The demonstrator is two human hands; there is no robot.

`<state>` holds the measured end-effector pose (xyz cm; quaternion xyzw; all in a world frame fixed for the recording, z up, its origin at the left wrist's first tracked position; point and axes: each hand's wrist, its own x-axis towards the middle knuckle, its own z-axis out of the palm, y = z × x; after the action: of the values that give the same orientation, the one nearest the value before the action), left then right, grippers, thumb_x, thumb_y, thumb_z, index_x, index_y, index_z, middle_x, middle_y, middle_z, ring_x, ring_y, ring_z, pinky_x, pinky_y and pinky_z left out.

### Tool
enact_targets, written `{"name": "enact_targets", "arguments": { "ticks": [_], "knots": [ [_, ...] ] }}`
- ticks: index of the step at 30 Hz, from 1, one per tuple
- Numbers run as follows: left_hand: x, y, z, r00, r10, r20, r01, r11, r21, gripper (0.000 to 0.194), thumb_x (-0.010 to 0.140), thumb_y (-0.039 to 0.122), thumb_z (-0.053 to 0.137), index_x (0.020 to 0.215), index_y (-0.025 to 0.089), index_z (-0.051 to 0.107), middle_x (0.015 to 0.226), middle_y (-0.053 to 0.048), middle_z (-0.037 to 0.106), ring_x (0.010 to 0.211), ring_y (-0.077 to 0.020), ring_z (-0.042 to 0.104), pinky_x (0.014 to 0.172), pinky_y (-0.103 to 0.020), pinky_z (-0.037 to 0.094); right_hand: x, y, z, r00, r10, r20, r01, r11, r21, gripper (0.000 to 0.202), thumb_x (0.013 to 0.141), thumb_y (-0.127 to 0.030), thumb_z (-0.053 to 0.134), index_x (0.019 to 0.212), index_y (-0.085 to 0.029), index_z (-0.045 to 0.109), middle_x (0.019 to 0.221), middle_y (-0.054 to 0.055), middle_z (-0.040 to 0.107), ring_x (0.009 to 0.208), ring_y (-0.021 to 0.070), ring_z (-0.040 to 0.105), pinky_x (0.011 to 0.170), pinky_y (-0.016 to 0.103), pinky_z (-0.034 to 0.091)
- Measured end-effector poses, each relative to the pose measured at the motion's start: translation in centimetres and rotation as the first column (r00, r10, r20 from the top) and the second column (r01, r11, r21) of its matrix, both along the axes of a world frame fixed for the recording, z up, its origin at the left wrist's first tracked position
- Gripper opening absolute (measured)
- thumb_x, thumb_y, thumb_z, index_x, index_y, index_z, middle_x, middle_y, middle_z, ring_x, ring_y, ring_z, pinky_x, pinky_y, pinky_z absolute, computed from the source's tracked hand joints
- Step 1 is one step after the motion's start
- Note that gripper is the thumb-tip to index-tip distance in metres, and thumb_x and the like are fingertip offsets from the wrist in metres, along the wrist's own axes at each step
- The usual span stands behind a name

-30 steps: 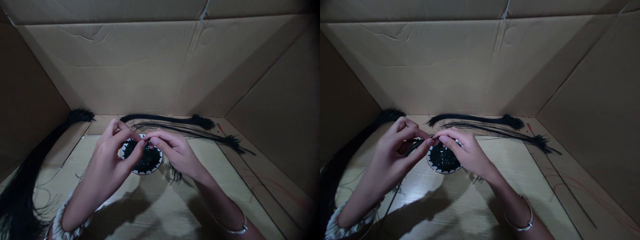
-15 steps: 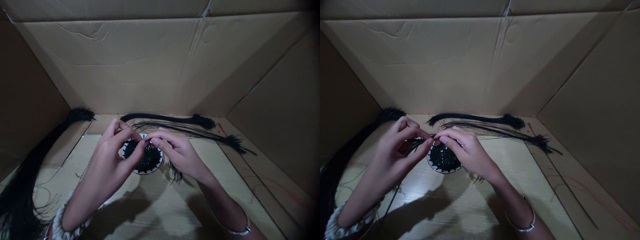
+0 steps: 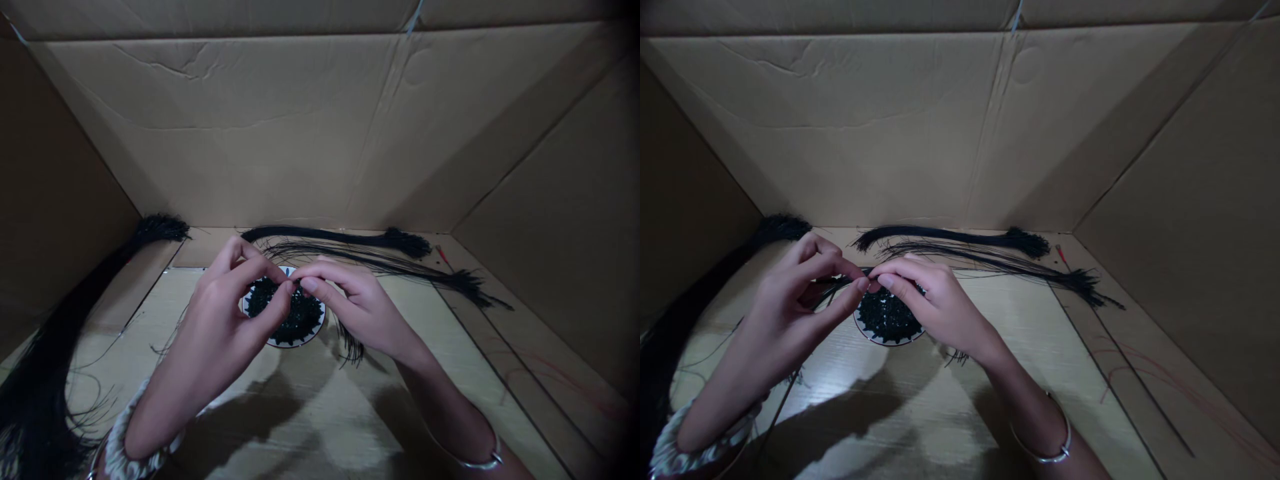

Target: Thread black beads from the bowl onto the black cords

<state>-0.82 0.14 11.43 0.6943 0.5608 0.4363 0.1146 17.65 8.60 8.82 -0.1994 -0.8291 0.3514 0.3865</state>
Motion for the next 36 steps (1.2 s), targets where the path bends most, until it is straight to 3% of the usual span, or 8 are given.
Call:
{"name": "enact_targets", "arguments": {
  "ticks": [10, 19, 36],
  "knots": [
    [-0.07, -0.11, -0.29, 1.000, -0.006, 0.024, 0.006, 1.000, -0.008, 0.007, 0.092, 0.029, 0.066, 0.090, 0.024, 0.069, 0.092, -0.001, 0.049, 0.080, -0.0152, 0.051, 0.073, -0.030, 0.046, -0.02, -0.14, 0.09, 1.000, 0.006, 0.021, -0.004, 0.997, -0.083, 0.021, 0.101, -0.029, 0.057, 0.109, -0.027, 0.077, 0.104, 0.002, 0.077, 0.092, 0.0167, 0.070, 0.086, 0.030, 0.052],
    [-0.07, -0.13, -0.06, 1.000, -0.018, 0.021, 0.019, 1.000, -0.025, 0.009, 0.093, 0.029, 0.064, 0.091, 0.023, 0.069, 0.093, -0.002, 0.048, 0.081, -0.0159, 0.051, 0.069, -0.029, 0.045, 0.04, -0.18, 0.14, 0.999, 0.008, 0.048, -0.001, 0.991, -0.137, 0.023, 0.100, -0.035, 0.057, 0.110, -0.028, 0.077, 0.094, 0.002, 0.076, 0.087, 0.0173, 0.069, 0.079, 0.029, 0.053],
    [-0.04, -0.25, -0.15, 1.000, -0.015, 0.005, 0.015, 1.000, -0.024, 0.006, 0.092, 0.026, 0.065, 0.090, 0.023, 0.069, 0.091, 0.000, 0.047, 0.081, -0.0141, 0.050, 0.071, -0.028, 0.042, 0.05, -0.20, 0.29, 0.999, 0.043, 0.033, -0.033, 0.968, -0.249, 0.022, 0.100, -0.033, 0.058, 0.102, -0.024, 0.078, 0.090, 0.001, 0.074, 0.081, 0.0150, 0.065, 0.072, 0.026, 0.050]
  ]
}}
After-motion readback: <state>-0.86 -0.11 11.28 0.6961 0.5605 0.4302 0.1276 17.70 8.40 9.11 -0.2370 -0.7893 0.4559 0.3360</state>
